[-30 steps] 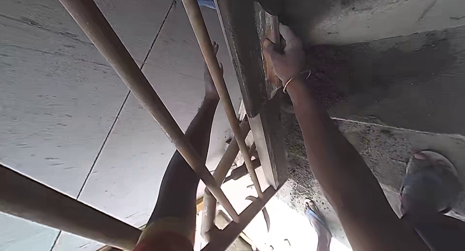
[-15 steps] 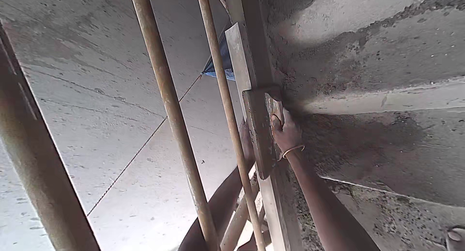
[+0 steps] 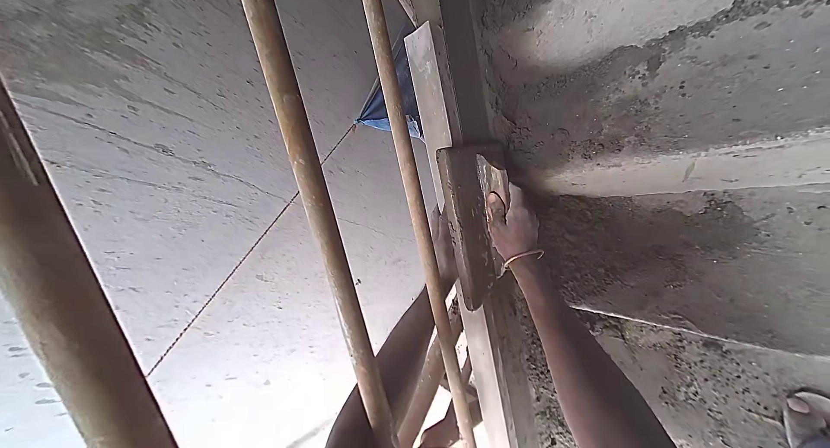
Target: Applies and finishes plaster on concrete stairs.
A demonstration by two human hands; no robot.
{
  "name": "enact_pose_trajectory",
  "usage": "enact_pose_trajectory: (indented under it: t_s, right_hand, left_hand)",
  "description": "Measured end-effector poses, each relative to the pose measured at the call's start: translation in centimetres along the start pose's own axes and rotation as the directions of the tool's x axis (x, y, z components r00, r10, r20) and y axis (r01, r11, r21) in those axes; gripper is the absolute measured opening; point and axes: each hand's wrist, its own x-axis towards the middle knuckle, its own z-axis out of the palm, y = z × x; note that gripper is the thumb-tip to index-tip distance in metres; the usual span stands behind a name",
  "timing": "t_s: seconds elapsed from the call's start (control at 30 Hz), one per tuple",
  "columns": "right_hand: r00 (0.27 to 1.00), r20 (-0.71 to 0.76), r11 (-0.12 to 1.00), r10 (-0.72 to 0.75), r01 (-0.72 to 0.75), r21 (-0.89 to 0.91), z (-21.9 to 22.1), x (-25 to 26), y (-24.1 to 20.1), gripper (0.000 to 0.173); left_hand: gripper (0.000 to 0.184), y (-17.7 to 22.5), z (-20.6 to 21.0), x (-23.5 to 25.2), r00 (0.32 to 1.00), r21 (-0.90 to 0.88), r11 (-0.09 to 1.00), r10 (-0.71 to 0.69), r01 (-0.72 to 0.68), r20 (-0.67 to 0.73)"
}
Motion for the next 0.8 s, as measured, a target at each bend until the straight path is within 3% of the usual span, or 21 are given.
enact_pose_trajectory:
  t_s: [0.1, 0.33, 0.47, 0.53, 0.63, 0.8]
  right_hand:
    - [1.000, 0.020, 1.000, 0.012, -0.013, 0.002, -0.2, -0.3, 0.0, 0.055]
    - [1.000, -0.021, 0.998, 0.009, -0.008, 0.069, 0.7, -4.7, 3.4, 0.051]
    - [0.995, -0.103, 0.988, -0.008, 0.024, 0.151, 2.2, -8.0, 6.3, 0.050]
    - [0.988, -0.153, 0.984, -0.023, 0.049, 0.169, 2.8, -9.0, 7.1, 0.048]
    - [0.989, -0.147, 0.992, -0.017, 0.036, 0.125, 3.1, -9.2, 7.1, 0.049]
    - [0.998, -0.039, 0.999, 0.047, -0.047, -0.003, 2.3, -7.7, 5.9, 0.061]
  left_hand:
    - [0.055, -0.3, -0.3, -0.2, 0.994, 0.040, 0.993, 0.105, -0.107, 0.039]
    - [0.054, 0.1, 0.1, 0.1, 0.997, -0.119, 0.990, -0.079, 0.076, -0.024]
    - [0.054, -1.0, -0.1, 0.4, 0.996, 0.031, 0.996, 0.086, -0.087, 0.019]
    - [0.051, -1.6, 0.0, 0.8, 0.995, 0.003, 0.995, 0.100, -0.100, 0.004]
    - [0.060, -2.1, -0.5, 0.6, 0.969, 0.131, 0.961, 0.235, -0.243, 0.071]
    - [0.063, -2.0, -0.4, 0.7, 0.974, 0.074, 0.972, 0.219, -0.223, 0.057]
